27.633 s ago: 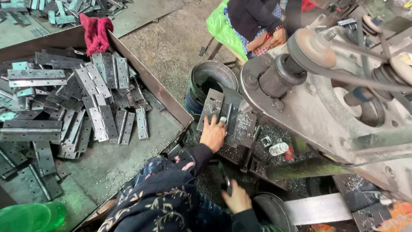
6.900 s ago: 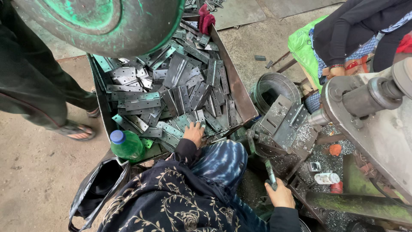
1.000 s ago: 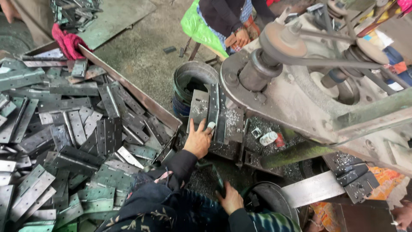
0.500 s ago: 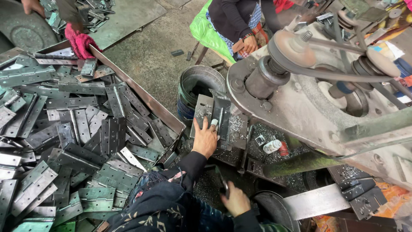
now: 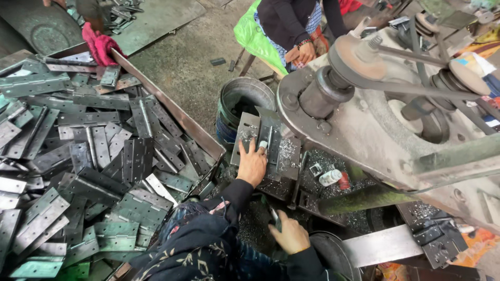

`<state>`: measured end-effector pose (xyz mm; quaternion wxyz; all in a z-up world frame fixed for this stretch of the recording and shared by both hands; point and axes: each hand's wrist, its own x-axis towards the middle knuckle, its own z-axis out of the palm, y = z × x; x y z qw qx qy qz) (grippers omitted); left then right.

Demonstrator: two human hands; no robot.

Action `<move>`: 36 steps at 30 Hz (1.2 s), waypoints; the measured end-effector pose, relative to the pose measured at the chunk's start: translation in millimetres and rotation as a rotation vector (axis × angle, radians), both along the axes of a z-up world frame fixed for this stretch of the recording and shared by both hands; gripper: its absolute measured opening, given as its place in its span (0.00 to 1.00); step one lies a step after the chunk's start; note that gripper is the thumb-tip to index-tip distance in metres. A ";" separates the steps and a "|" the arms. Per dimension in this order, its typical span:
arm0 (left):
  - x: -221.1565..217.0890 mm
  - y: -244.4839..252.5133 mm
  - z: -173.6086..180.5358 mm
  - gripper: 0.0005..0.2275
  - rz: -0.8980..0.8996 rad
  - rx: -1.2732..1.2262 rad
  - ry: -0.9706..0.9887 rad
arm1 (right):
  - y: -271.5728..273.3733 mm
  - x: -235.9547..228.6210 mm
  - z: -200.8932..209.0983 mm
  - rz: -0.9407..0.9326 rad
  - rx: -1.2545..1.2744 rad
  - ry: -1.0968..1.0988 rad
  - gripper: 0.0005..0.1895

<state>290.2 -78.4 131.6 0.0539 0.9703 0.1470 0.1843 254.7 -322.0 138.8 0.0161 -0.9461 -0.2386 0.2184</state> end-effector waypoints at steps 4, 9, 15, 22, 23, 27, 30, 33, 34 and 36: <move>16.2 8.0 10.9 0.16 0.005 -0.094 0.024 | 6.2 -0.2 -3.6 -0.013 -0.058 0.046 0.36; 9.7 8.4 11.4 0.16 -0.023 -0.068 0.042 | -16.2 -36.8 -62.2 -0.145 0.129 -0.009 0.39; -11.2 1.4 7.8 0.18 -0.071 0.003 0.113 | -18.6 -36.6 -62.1 -0.151 0.144 0.047 0.38; -8.3 3.9 13.0 0.19 -0.010 -0.004 0.102 | 5.1 -8.6 12.3 0.017 0.074 -0.045 0.32; -2.8 6.6 15.6 0.19 0.009 -0.009 0.088 | 6.4 -7.8 15.0 0.012 0.047 -0.041 0.32; 10.1 12.5 19.2 0.19 0.021 -0.050 0.144 | 0.9 -13.3 -13.7 -0.029 -0.013 -0.025 0.32; 11.3 12.7 16.2 0.19 0.036 -0.026 0.088 | -16.2 -37.7 -66.0 -0.088 0.133 -0.082 0.35; 15.9 20.2 16.9 0.19 0.029 -0.036 0.112 | -23.3 -26.9 -99.8 -0.132 0.099 -0.022 0.37; 12.9 19.7 14.4 0.19 0.020 -0.036 0.125 | -24.6 -29.6 -106.7 -0.155 0.045 0.032 0.38; 8.5 14.5 8.6 0.19 0.014 -0.015 0.124 | -27.9 -30.2 -106.1 -0.126 0.093 0.023 0.36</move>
